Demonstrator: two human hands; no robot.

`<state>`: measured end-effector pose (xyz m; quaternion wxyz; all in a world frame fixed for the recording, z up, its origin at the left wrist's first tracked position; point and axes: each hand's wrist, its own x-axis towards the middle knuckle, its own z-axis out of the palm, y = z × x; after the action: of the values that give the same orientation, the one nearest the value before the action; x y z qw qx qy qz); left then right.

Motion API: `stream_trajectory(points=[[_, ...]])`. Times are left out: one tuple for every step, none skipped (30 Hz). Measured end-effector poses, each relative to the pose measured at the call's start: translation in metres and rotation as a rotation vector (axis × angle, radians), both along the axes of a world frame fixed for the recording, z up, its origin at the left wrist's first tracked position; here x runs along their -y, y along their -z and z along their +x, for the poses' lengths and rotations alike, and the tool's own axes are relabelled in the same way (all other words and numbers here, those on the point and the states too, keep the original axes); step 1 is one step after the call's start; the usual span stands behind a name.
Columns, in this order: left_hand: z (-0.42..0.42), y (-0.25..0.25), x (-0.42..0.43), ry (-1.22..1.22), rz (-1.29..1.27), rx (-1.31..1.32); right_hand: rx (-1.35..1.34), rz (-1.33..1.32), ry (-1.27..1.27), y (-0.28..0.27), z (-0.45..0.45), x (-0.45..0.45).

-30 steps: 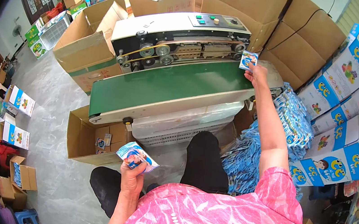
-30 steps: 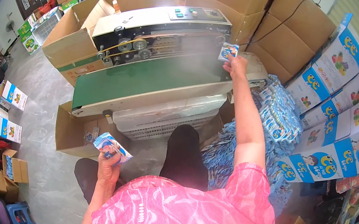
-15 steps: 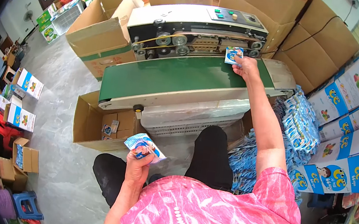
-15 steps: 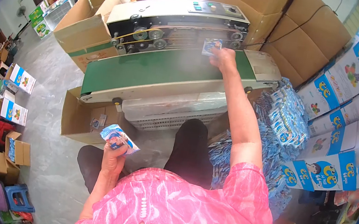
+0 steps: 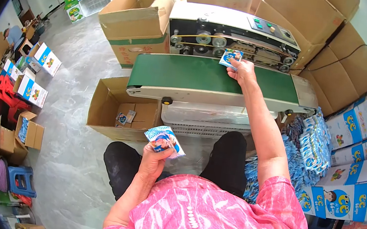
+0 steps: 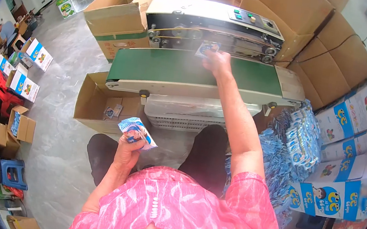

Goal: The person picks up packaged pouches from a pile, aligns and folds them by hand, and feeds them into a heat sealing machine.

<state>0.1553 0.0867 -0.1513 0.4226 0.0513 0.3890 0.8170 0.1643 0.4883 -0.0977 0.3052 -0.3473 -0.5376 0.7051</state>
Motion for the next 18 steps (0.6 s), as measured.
stream_trajectory(points=[[0.0,-0.001,0.001,-0.003,0.015,0.011,-0.001,0.002,-0.007,-0.001,-0.005,0.005],[-0.001,-0.001,0.002,-0.009,0.017,0.01,0.0,0.0,-0.019,-0.001,-0.011,0.011],[-0.002,-0.001,0.003,-0.006,0.01,0.001,0.001,-0.002,-0.03,-0.001,-0.016,0.017],[-0.002,-0.001,0.004,-0.004,0.003,-0.008,0.003,-0.004,-0.041,-0.001,-0.022,0.022],[-0.003,-0.001,0.005,-0.002,-0.006,-0.016,0.003,-0.003,-0.046,-0.001,-0.028,0.027],[-0.003,-0.001,0.006,-0.008,-0.006,-0.016,0.002,-0.008,-0.054,-0.001,-0.035,0.033],[-0.004,0.0,0.006,-0.011,0.003,-0.015,0.0,-0.013,-0.063,-0.001,-0.043,0.039],[-0.005,0.001,0.007,-0.016,0.012,-0.016,-0.002,-0.017,-0.073,0.0,-0.051,0.045],[-0.005,0.001,0.008,-0.02,0.021,-0.017,-0.003,-0.018,-0.083,-0.001,-0.06,0.052],[-0.006,0.0,0.009,-0.03,0.02,-0.019,-0.008,-0.022,-0.093,-0.001,-0.068,0.058],[-0.007,-0.001,0.01,-0.033,0.02,-0.011,-0.013,-0.027,-0.102,-0.001,-0.075,0.065],[-0.008,-0.001,0.012,-0.036,0.021,-0.005,-0.019,-0.032,-0.11,-0.001,-0.083,0.071],[-0.009,-0.002,0.013,-0.038,0.021,0.0,-0.022,-0.034,-0.117,-0.002,-0.09,0.077],[-0.01,-0.002,0.015,-0.046,0.02,-0.003,-0.035,-0.034,-0.135,-0.003,-0.097,0.083],[-0.011,-0.001,0.018,-0.056,0.024,0.0,-0.047,-0.036,-0.154,-0.003,-0.104,0.089],[-0.012,0.0,0.02,-0.067,0.027,0.004,-0.059,-0.038,-0.174,-0.003,-0.111,0.095],[-0.014,0.001,0.023,-0.079,0.031,0.007,-0.061,-0.039,-0.184,-0.003,-0.118,0.101],[-0.015,0.001,0.025,-0.089,0.029,0.005,-0.062,-0.042,-0.189,-0.003,-0.125,0.108]])
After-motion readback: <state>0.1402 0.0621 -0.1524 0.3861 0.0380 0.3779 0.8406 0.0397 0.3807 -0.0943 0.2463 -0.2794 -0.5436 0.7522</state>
